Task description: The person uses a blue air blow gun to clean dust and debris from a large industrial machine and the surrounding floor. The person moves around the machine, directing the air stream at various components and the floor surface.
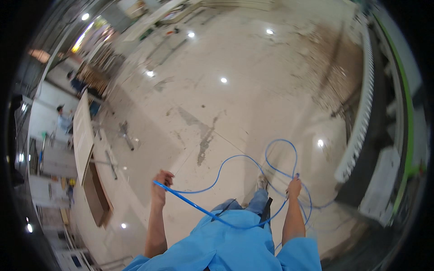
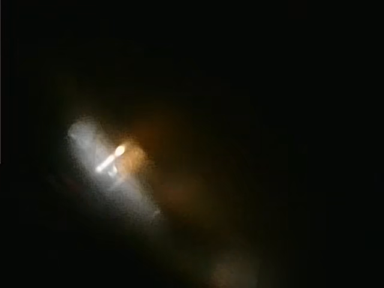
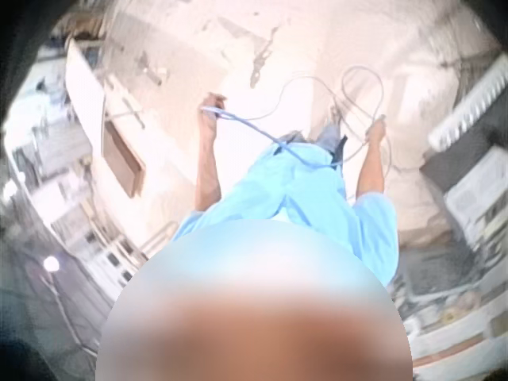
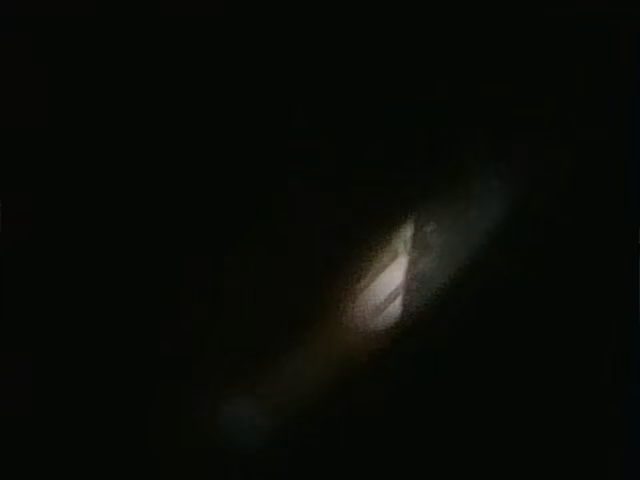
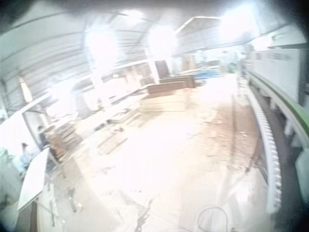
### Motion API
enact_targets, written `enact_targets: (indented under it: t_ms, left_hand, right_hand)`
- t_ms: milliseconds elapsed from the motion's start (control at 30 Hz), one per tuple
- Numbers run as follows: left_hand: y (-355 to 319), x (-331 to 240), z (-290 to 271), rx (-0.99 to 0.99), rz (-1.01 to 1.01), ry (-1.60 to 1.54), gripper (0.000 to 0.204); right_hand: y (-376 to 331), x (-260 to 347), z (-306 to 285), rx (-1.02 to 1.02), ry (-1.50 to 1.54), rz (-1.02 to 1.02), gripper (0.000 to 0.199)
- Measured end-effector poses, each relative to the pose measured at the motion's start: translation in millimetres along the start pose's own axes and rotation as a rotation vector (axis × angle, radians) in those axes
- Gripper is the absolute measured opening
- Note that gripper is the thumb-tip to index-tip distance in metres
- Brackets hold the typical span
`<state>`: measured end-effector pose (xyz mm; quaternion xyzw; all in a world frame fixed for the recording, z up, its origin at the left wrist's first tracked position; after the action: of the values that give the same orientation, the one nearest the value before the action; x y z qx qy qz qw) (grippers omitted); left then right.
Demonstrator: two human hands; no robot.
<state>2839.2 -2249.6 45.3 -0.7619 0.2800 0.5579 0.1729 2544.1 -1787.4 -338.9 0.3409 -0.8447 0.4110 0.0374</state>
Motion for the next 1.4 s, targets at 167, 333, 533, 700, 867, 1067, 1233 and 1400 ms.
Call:
enact_targets:
  t_ms: [167,333,533,700,867,1067,1233,1400]
  left_hand:
    - [-15,7,-8,-0.082,-0.297,0.058,0.054]
    - [-5,19,-56,-0.275,-0.268,0.015,0.054]
    - [49,45,-127,-0.469,-0.17,-0.064,0.057]
    - [147,68,-200,-0.637,-0.077,-0.376,0.059]
    - [264,47,-259,-0.533,0.156,-0.522,0.057]
    - [386,58,-294,-0.41,0.152,-0.302,0.061]
    - [521,83,-324,-0.279,0.169,-0.247,0.058]
    - [664,78,-375,-0.332,0.232,-0.301,0.059]
  right_hand:
    - [-121,135,123,0.413,-0.648,-0.704,0.052]
    - [-323,209,260,0.701,-1.01,-1.211,0.048]
    - [-439,249,399,0.57,-1.168,-1.513,0.045]
    - [-409,336,484,0.311,-1.234,-1.219,0.048]
    - [-360,438,479,0.129,-1.192,-1.067,0.043]
    - [-380,523,551,0.187,-1.257,-1.01,0.042]
    - [-510,585,718,0.627,-1.132,-1.157,0.053]
    - [-643,717,834,0.624,-0.972,-1.293,0.047]
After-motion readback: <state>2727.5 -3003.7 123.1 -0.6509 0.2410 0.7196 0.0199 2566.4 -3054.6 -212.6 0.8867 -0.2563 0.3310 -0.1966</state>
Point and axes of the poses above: each hand's wrist, its own y-axis towards the middle knuckle, its own z-axis out of the palm, x = y × z, the point moved 4 cm from there along y, towards the middle knuckle, and after that the axes turned 14 degrees about z, right-handed, at the moved point
